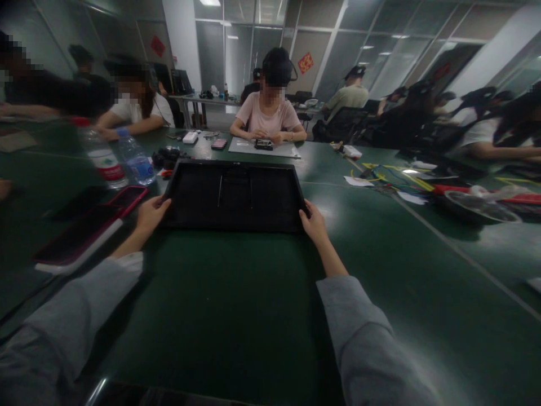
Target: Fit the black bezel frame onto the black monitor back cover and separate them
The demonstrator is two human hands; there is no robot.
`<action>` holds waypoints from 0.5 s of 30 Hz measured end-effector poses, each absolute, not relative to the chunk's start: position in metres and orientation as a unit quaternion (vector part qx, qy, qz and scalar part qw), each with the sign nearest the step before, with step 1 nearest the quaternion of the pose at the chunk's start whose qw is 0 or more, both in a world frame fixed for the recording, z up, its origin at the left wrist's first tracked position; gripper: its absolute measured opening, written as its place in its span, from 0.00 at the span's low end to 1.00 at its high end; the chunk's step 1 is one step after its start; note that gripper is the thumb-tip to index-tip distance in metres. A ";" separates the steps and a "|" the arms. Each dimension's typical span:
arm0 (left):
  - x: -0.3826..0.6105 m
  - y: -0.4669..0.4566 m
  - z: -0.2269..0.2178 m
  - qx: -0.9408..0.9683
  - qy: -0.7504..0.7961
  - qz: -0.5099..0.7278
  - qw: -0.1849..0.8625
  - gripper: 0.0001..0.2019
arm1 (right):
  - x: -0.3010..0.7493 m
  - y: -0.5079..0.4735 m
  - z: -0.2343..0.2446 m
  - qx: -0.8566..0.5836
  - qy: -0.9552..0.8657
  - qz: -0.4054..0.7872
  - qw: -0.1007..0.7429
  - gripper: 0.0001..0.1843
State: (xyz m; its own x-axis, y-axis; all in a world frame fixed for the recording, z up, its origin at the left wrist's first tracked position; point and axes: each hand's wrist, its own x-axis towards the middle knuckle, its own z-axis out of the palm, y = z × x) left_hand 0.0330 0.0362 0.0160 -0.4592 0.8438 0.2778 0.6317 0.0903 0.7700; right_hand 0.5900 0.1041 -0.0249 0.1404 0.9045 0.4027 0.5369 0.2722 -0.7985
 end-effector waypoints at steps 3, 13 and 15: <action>0.034 0.033 0.019 0.518 0.734 0.427 0.102 0.22 | 0.590 0.102 -0.024 -0.581 -0.635 0.169 0.480 0.40; 0.034 0.035 0.015 0.533 0.730 0.410 0.121 0.22 | 0.589 0.104 -0.021 -0.588 -0.628 0.168 0.482 0.44; 0.031 0.038 0.013 0.527 0.734 0.409 0.129 0.23 | 0.590 0.104 -0.019 -0.589 -0.614 0.191 0.490 0.44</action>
